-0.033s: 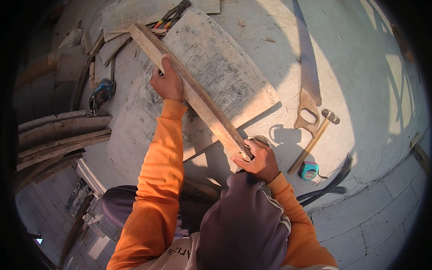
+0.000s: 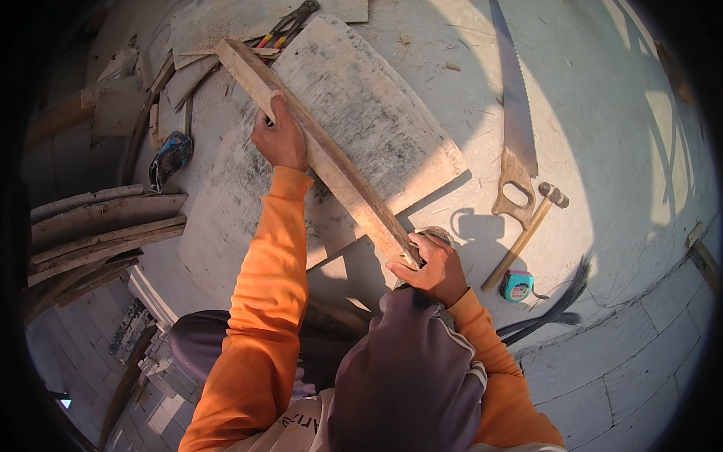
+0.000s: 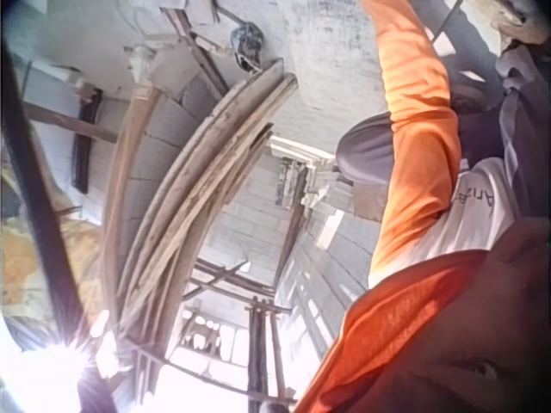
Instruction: The person moves a piece of wood from a stack, places it on a flat surface, marks a line with a pencil using a ruler as a guide, and then cuts along the mark using a hand saw.
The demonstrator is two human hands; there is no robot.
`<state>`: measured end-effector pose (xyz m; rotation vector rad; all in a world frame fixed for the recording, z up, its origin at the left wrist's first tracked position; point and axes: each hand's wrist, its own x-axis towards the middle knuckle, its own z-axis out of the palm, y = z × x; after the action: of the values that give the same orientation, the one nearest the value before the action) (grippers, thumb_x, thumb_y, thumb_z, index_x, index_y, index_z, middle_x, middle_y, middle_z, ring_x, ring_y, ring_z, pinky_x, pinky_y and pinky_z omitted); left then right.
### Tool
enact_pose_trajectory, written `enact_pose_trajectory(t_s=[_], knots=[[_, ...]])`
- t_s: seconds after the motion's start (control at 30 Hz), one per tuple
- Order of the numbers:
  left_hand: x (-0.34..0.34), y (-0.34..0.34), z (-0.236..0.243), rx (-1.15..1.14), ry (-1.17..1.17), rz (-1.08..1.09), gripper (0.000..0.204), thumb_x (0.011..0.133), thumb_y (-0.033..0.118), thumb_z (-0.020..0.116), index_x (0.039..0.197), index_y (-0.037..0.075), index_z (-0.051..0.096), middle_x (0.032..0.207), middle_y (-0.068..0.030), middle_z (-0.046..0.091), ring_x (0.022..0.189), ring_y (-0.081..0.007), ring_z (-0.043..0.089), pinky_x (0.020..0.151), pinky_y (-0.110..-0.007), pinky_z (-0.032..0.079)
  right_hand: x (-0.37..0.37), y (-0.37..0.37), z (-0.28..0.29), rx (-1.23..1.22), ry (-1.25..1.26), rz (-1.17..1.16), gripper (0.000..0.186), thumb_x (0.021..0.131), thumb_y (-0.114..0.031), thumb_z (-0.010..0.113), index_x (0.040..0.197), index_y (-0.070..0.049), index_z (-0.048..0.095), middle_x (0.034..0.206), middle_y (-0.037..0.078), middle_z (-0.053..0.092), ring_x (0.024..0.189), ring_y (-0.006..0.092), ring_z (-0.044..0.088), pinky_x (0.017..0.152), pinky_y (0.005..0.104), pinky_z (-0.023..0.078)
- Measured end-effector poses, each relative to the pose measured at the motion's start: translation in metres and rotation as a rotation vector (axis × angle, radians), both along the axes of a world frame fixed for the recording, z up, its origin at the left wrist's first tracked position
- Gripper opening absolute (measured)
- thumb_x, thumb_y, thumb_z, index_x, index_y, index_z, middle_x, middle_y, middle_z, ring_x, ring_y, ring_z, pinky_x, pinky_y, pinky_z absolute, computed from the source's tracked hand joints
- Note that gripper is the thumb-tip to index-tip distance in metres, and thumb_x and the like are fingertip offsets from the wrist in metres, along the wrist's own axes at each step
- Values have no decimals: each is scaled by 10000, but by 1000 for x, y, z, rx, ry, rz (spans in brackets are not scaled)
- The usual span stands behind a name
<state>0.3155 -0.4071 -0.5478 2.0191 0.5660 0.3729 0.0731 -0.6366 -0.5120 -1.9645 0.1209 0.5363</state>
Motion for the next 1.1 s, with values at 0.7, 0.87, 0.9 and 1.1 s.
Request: enact_pose_trajectory(t_s=[0.7,0.87,0.9,1.1], knots=[[3,-10,7,59,109,52,453,1014,394,621,1012,-52,702,885,-200,704,785,-323,643,778,-429,515,-1,0,1,-46,-85,-20,634,740,-377,906,1132,70,687,885,216,716,831,346,728,750,401,574],[3,-11,10,-71,77,37,472,1015,403,617,1057,-63,684,878,-176,699,781,-282,637,782,-424,518,-1,0,4,-84,-82,-22,676,730,-414,912,1140,79,697,942,237,731,895,359,737,805,406,587],[3,-11,10,-98,78,32,477,1015,405,616,1065,-65,683,879,-171,698,781,-274,635,782,-422,519,-3,0,0,-88,-111,-20,680,729,-417,913,1141,80,698,958,240,734,912,364,738,820,407,588],[3,-13,14,-118,102,36,462,1020,386,609,1101,-62,686,883,-160,698,779,-257,628,786,-412,522,-2,0,0,-84,-107,-11,689,724,-428,916,1138,80,701,1000,247,742,952,376,739,853,414,591]])
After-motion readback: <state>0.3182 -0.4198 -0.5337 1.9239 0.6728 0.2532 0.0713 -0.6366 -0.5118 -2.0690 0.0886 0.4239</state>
